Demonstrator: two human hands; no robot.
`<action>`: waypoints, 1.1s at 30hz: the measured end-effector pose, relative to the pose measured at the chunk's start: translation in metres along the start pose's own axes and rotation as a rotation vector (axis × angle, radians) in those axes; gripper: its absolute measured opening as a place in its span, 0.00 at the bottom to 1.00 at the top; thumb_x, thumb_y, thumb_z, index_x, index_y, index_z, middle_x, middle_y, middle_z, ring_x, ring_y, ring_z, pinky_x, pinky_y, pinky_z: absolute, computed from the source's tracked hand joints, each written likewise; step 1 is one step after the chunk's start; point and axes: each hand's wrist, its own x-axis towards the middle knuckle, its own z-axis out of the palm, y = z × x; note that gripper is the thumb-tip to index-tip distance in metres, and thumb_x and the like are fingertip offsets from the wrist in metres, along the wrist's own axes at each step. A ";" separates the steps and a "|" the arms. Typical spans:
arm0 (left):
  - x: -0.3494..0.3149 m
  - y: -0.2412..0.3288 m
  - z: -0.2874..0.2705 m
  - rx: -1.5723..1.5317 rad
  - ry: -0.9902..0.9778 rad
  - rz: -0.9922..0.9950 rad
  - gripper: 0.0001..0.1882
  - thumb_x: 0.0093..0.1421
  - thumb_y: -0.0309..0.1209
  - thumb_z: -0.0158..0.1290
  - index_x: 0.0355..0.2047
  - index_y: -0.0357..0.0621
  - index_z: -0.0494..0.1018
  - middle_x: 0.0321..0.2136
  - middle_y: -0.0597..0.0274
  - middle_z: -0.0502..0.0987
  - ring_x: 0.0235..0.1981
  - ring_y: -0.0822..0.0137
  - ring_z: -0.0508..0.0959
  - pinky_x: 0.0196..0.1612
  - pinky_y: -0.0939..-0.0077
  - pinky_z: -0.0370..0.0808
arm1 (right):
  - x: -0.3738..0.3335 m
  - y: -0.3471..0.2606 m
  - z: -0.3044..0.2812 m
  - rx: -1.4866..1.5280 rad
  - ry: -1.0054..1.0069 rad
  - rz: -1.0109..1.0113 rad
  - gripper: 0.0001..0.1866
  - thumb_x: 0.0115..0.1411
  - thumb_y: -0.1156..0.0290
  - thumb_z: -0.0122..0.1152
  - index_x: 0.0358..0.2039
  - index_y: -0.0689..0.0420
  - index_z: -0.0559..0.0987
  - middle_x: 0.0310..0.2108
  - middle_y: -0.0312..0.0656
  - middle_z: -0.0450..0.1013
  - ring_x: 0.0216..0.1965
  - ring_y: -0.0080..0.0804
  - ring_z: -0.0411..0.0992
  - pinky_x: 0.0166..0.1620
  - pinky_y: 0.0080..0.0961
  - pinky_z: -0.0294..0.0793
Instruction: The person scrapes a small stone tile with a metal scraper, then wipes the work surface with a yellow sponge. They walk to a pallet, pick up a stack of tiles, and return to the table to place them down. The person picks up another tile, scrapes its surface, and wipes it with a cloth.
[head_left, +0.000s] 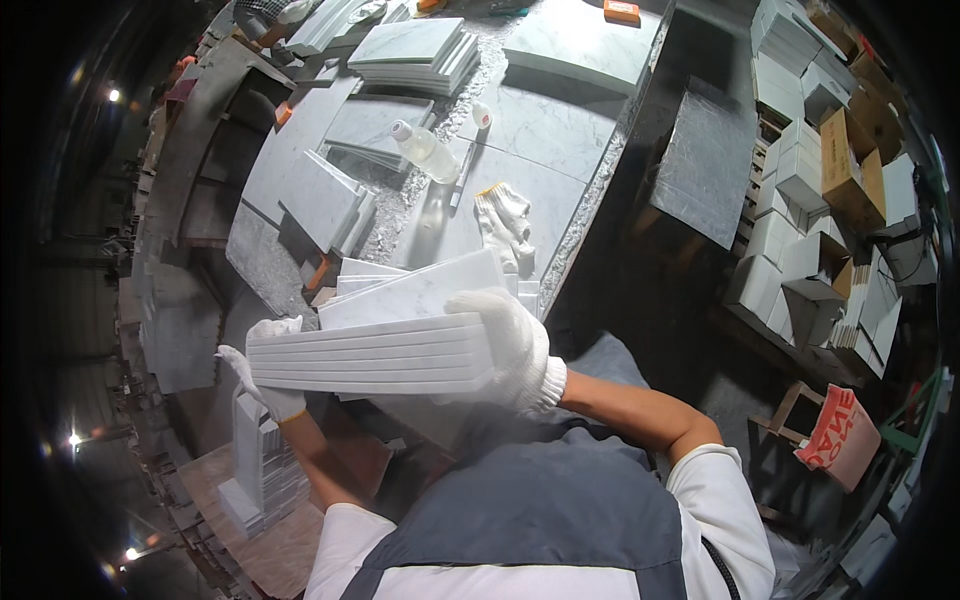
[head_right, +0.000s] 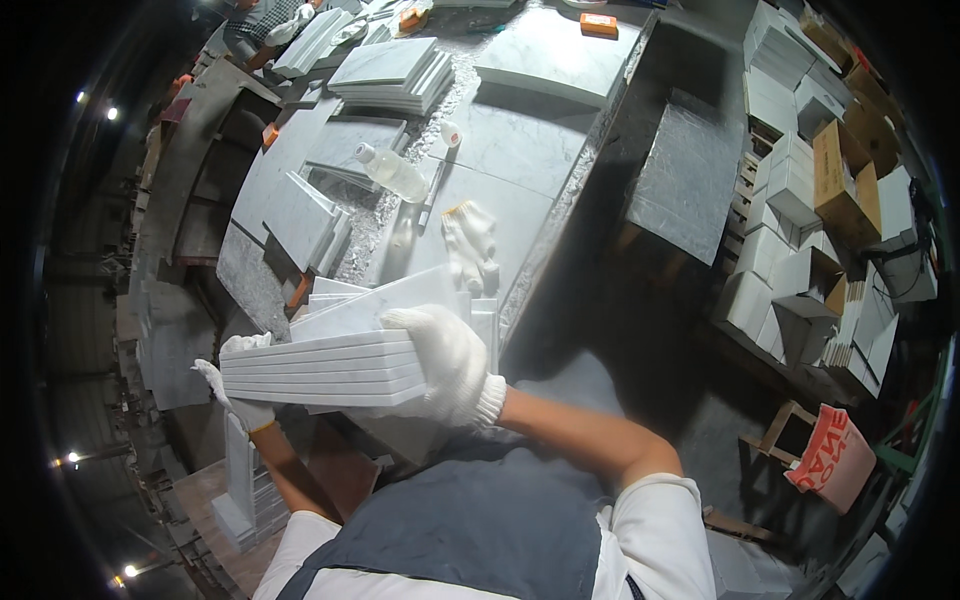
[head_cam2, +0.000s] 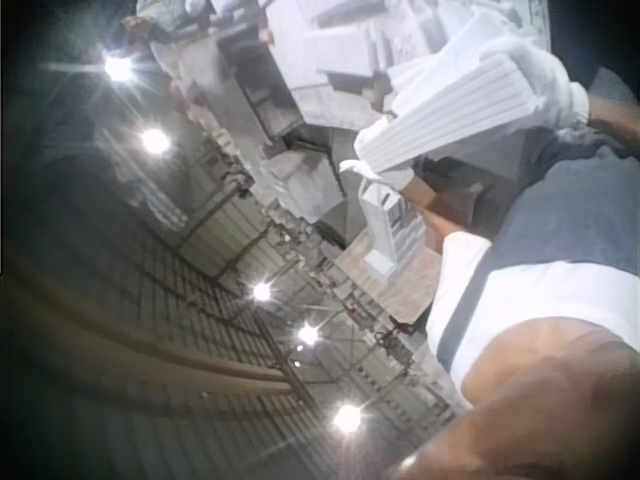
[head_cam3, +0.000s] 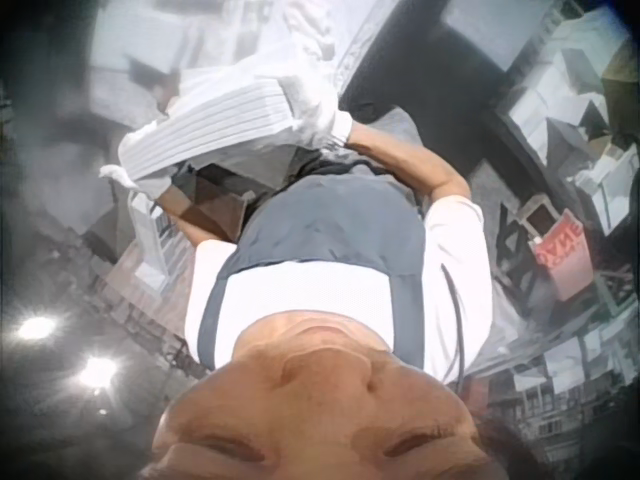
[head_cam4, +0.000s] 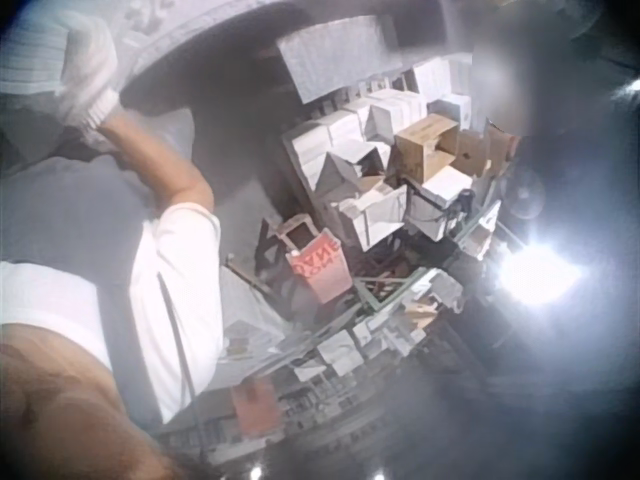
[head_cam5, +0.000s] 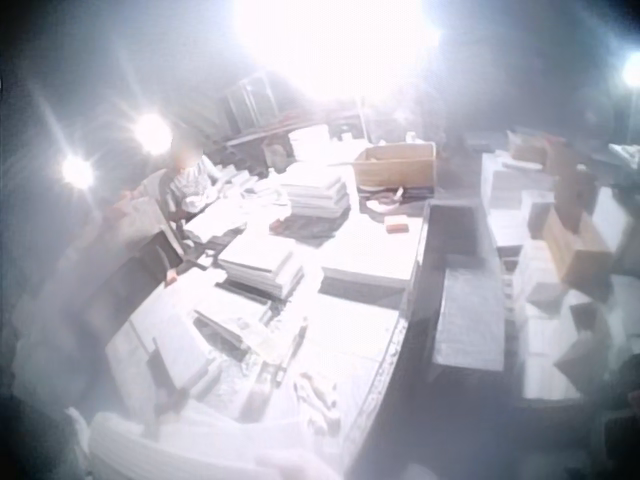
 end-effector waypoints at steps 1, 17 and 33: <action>0.000 -0.001 0.003 0.019 0.098 0.017 0.43 0.69 0.68 0.35 0.37 0.32 0.72 0.29 0.60 0.66 0.36 0.60 0.64 0.55 0.58 0.62 | -0.001 0.001 0.001 0.023 0.005 0.006 0.46 0.39 0.55 0.85 0.57 0.56 0.71 0.47 0.48 0.73 0.49 0.50 0.74 0.53 0.42 0.74; -0.030 -0.004 0.182 0.160 0.526 0.095 0.36 0.69 0.67 0.39 0.21 0.48 0.61 0.19 0.67 0.60 0.25 0.65 0.60 0.34 0.65 0.63 | 0.058 -0.013 -0.098 0.289 -0.300 0.209 0.45 0.42 0.57 0.85 0.58 0.57 0.71 0.50 0.48 0.73 0.51 0.44 0.75 0.54 0.37 0.74; 0.074 -0.227 0.366 0.112 0.699 -0.320 0.35 0.71 0.59 0.44 0.50 0.34 0.76 0.43 0.49 0.83 0.43 0.54 0.83 0.50 0.58 0.80 | 0.143 0.040 -0.394 0.291 -0.207 0.572 0.41 0.51 0.55 0.81 0.59 0.60 0.72 0.53 0.48 0.71 0.55 0.41 0.72 0.57 0.37 0.74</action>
